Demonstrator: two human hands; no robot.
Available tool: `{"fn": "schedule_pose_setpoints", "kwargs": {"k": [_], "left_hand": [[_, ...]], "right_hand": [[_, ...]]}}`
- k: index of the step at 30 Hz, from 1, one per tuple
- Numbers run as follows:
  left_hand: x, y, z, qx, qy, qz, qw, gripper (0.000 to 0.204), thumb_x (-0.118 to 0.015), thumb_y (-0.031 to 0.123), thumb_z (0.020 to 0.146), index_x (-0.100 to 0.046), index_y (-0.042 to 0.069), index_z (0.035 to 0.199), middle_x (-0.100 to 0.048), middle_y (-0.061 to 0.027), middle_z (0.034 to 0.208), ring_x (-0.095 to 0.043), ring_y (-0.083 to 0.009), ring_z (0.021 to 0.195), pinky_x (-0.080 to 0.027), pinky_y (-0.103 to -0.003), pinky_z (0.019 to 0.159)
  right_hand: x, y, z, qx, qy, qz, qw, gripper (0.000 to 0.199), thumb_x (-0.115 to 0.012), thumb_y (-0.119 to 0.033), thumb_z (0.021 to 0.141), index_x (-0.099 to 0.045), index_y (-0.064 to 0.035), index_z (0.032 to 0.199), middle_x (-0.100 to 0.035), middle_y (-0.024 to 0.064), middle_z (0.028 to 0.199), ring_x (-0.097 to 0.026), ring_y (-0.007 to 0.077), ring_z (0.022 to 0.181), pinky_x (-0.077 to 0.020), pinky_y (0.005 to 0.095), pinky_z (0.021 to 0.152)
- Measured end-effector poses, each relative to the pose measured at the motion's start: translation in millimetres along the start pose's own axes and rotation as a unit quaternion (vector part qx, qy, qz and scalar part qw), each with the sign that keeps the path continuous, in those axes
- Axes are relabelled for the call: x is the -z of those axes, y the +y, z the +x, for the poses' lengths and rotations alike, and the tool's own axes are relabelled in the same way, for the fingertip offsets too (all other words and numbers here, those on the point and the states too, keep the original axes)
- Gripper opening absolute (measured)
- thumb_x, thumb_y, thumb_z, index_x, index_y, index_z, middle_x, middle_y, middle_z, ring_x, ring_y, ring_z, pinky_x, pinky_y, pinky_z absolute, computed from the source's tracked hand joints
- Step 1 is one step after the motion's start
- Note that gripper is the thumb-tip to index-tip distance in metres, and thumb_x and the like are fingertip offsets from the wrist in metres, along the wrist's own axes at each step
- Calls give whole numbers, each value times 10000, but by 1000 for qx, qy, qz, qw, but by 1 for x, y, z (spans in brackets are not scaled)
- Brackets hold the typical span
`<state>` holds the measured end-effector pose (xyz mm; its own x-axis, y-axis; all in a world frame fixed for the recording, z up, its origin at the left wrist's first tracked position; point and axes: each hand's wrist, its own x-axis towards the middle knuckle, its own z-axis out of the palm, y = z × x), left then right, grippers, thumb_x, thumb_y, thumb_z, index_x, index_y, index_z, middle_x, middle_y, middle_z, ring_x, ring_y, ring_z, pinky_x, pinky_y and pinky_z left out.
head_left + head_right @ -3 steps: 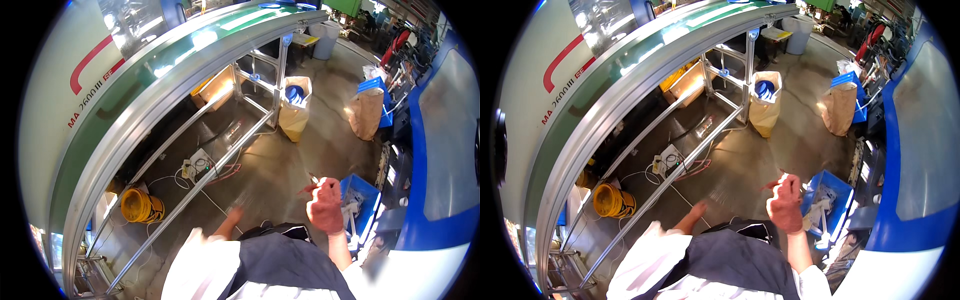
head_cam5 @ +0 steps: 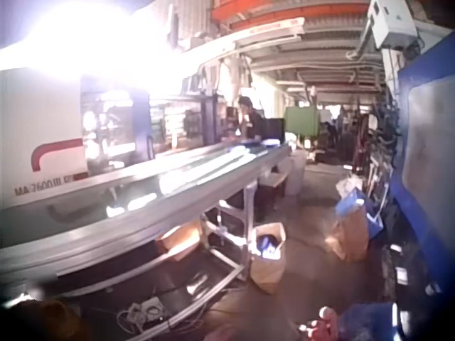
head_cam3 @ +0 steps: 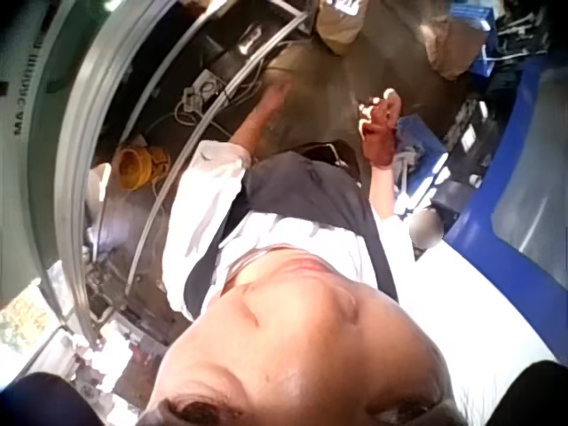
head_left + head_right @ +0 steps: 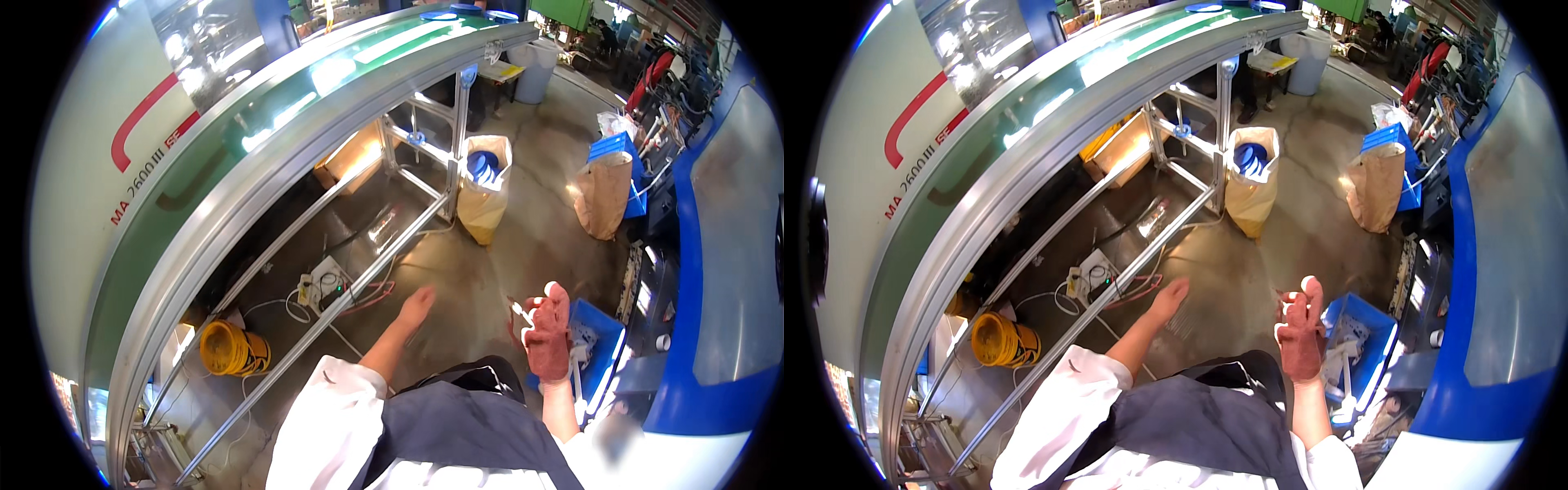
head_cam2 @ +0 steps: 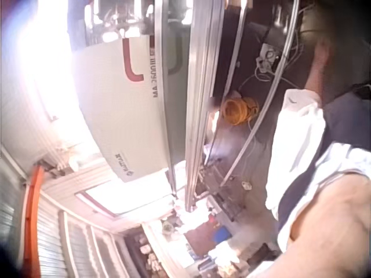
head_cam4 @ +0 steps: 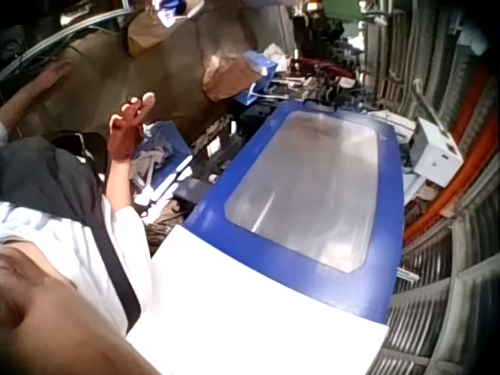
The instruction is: The person wipes a large green machine surface with a brown cloth, then moves to a gray table to wipe it with the same cloth. They handle a bottle, a smartphone, and a blue cup, placing them into a bag or moving them aside during the cleaning process.
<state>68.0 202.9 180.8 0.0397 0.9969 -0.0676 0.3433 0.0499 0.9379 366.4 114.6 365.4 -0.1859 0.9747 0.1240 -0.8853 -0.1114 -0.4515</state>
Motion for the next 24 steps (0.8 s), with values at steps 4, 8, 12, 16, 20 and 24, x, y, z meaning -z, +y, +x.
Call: {"fn": "schedule_pose_setpoints", "kwargs": {"k": [4, 8, 12, 16, 20, 24], "left_hand": [[-8, 117, 94, -94, -39, -30, 994, 340, -531, 160, 988, -549, 36, 1304, -623, -133, 1238, -594, -203, 1143, -453, -311, 977], [-4, 89, 162, -112, -16, 65, 991, 364, -549, 133, 948, -544, 55, 1303, -617, -160, 1233, -613, -265, 1117, -476, -343, 953], [19, 99, 217, -85, 187, 100, 974, 383, -541, 33, 923, -551, 56, 1305, -625, -141, 1213, -628, -244, 1085, -488, -334, 928], [51, 164, 279, -123, 342, 138, 921, 402, -495, -55, 915, -550, 39, 1303, -628, -101, 1203, -621, -183, 1046, -482, -291, 894], [66, 200, 324, -144, 379, 106, 908, 374, -429, -96, 918, -530, -19, 1269, -564, -155, 1303, -590, -247, 1125, -456, -348, 991], [65, 287, 358, -211, 377, 277, 858, 354, -465, -94, 887, -568, -44, 1222, -637, -182, 1182, -635, -279, 1052, -477, -357, 953]], "right_hand": [[84, -32, 80, 1, -35, 106, 994, 362, -430, -182, 974, -336, -193, 1324, -465, 66, 1057, -455, 187, 1022, -431, 338, 903], [169, -61, 194, -101, -55, 128, 985, 219, -384, -296, 1025, -441, -152, 869, -448, 12, 861, -476, 141, 830, -408, 291, 896], [152, -89, 355, -43, -39, -116, 992, 220, -479, -368, 1008, -405, -196, 891, -341, -66, 816, -385, 47, 708, -333, 190, 568], [147, -120, 517, 161, -54, -473, 865, 228, -565, -330, 966, -439, -141, 984, -357, -50, 896, -383, 25, 741, -339, 165, 569], [109, -146, 651, 89, -99, -337, 932, 173, -532, -250, 971, -439, -104, 985, -384, -30, 872, -405, 46, 733, -362, 187, 592], [89, -175, 764, 69, -207, -241, 946, 119, -499, -170, 975, -439, -68, 985, -412, -10, 848, -428, 66, 725, -385, 209, 615]]}}
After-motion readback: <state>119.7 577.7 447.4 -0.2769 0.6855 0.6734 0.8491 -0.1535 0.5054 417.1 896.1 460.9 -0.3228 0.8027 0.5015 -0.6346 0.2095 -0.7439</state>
